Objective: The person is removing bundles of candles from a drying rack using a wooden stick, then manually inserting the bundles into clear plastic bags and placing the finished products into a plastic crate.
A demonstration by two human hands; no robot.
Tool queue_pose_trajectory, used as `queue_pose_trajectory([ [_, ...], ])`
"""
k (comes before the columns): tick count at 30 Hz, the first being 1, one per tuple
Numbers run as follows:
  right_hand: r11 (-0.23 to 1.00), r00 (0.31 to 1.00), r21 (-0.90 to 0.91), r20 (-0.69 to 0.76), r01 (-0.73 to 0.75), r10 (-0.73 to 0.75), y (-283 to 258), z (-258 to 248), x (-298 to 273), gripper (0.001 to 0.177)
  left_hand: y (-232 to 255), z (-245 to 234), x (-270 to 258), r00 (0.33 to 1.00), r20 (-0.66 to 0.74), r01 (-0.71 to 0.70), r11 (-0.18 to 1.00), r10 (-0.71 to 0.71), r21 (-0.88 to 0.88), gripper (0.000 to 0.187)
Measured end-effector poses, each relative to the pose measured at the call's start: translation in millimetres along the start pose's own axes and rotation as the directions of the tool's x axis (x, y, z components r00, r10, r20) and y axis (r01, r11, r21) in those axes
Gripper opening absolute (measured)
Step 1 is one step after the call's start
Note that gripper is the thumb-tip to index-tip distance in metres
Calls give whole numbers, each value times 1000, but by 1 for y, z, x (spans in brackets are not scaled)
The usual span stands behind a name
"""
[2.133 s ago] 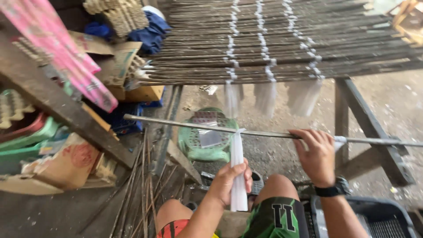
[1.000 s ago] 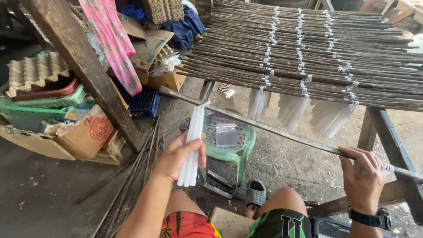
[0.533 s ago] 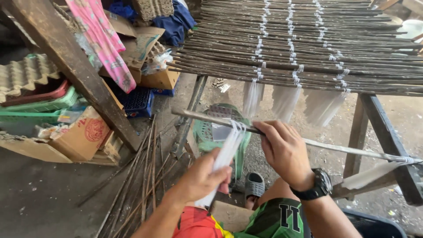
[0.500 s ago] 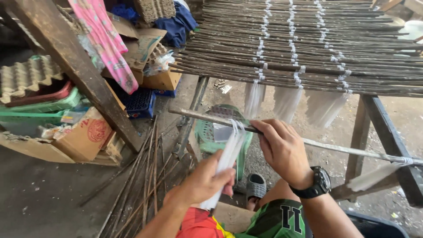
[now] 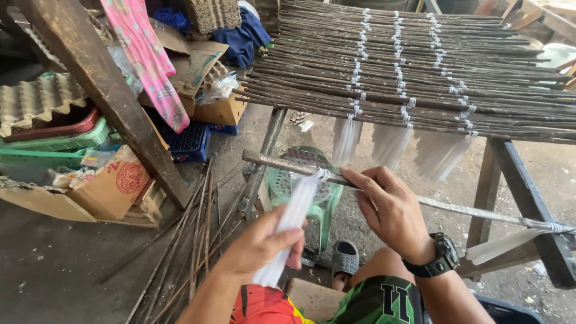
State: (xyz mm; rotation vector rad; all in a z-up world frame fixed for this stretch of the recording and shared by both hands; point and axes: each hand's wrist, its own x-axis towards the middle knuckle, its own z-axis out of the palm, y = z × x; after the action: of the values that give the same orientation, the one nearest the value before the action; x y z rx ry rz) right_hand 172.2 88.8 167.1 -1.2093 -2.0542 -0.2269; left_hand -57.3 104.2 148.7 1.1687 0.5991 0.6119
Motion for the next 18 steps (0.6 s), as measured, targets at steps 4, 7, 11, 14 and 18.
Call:
queue_pose_trajectory([
  [4, 999, 1000, -40, 22, -14, 14, -9, 11, 5, 31, -8, 14, 2, 991, 109, 62, 991, -75, 118, 23],
  [7, 993, 998, 119, 64, -25, 18, -23, 9, 13, 23, -10, 15, 3, 995, 90, 28, 987, -43, 159, 18],
  [11, 986, 990, 168, 135, 8, -31, -20, 6, 16, 40, -14, 7, 4, 996, 90, 12, 996, -20, 86, 29],
  [14, 990, 980, 133, 197, -45, 18, -17, 5, 15, 46, -15, -3, -1, 999, 42, -17, 994, 13, 111, 40],
  [18, 985, 966, 112, 239, -132, 102, -11, 3, 13, 40, -18, -22, -12, 977, -184, -115, 993, 105, -39, 25],
])
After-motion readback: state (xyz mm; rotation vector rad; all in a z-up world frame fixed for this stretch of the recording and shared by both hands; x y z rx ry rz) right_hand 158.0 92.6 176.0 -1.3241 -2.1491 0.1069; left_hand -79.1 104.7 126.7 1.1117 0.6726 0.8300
